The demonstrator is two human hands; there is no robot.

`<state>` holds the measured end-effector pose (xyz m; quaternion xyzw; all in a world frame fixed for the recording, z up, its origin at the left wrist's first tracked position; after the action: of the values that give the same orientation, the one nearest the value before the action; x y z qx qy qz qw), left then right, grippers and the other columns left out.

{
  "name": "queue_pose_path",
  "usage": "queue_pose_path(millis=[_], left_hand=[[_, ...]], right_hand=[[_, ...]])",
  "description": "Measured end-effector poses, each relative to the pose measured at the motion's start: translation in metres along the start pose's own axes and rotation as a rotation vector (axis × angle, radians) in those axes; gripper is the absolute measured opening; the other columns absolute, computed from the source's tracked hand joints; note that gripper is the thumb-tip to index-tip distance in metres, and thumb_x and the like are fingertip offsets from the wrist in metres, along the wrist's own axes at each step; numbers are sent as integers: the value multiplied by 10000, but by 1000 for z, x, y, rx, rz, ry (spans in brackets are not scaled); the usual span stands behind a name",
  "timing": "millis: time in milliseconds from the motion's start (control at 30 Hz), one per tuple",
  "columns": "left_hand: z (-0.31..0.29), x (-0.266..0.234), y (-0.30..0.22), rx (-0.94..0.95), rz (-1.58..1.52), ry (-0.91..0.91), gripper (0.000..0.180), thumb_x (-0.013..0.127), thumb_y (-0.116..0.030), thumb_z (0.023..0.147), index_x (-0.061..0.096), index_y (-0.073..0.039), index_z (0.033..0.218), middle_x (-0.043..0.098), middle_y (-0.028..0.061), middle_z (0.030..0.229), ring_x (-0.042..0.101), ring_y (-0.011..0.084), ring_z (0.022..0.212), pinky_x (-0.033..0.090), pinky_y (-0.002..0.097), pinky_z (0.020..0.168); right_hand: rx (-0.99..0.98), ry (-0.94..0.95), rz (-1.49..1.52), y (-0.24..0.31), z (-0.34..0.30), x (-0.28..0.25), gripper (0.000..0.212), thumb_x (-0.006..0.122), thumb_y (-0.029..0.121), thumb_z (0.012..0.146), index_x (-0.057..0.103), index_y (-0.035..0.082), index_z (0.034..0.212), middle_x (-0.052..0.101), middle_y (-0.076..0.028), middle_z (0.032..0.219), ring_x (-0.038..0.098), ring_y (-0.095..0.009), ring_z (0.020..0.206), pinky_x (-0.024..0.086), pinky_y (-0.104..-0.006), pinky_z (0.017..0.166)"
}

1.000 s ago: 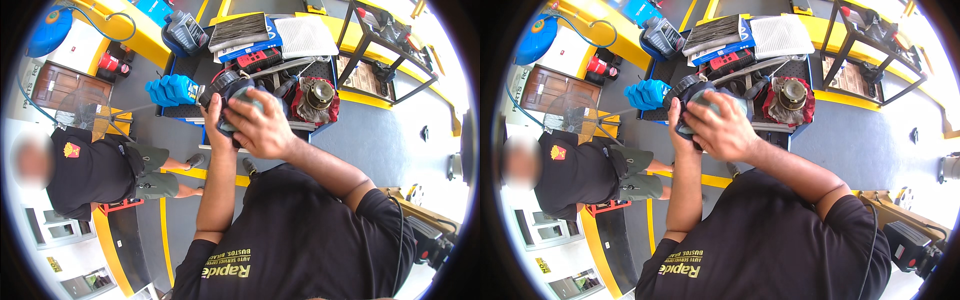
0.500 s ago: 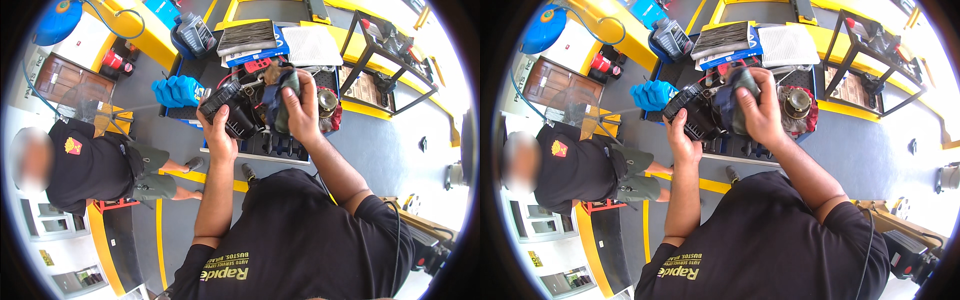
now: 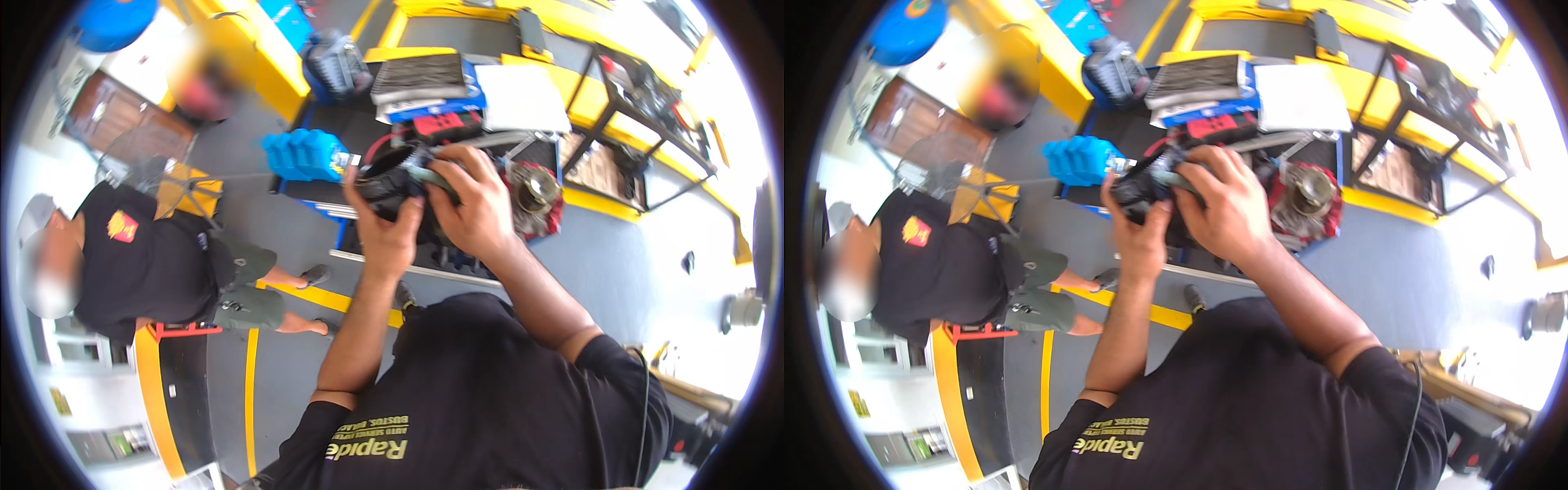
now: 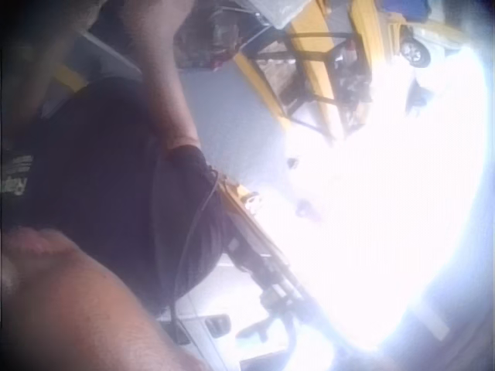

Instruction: The person cleans a cylindrical car part using a cloth and a screwdriver. They wipe the exterior and interior surfaces, remove a small ring, and continue cleaning the part.

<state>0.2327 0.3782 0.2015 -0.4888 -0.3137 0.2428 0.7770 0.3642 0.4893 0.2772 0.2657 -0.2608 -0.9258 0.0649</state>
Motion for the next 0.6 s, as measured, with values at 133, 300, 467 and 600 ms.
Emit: queue_pose_path(millis=[133,300,467,600], left_hand=[[4,-9,6,-97,-27,-13,983,764,-139,959,116,-42,1692,497,127,1435,533,203,1294,504,361,1100],[1,-16,-9,-23,141,-70,1060,816,-108,861,148,21,1674,571,222,1441,588,287,1335,432,413,1191],[-8,-18,-35,99,263,-134,1104,843,-101,828,142,44,1669,582,248,1428,591,367,1373,421,451,1214],[-11,-22,-46,143,362,-168,1095,845,-128,851,146,18,1681,573,221,1451,566,328,1403,402,426,1232]], right_hand=[[-214,47,7,28,0,-1,279,845,79,804,786,36,1073,688,-177,1204,660,-410,1147,536,-537,997],[-81,126,98,9,5,8,241,763,59,911,752,-48,1126,704,-202,1195,679,-412,1147,527,-510,1025],[8,114,135,5,3,18,215,720,66,997,723,-53,1176,707,-197,1200,705,-409,1084,556,-470,963],[1,129,47,21,4,19,231,729,74,991,717,-41,1191,690,-199,1200,694,-423,1100,551,-490,960]])
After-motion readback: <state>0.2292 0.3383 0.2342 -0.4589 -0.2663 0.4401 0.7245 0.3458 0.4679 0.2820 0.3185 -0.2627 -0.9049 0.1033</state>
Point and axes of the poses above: each hand's wrist, its own z-axis towards the middle knuckle, its own x-axis out of the palm, y = z × x, the point moved 8 cm from there along z, towards the middle knuckle
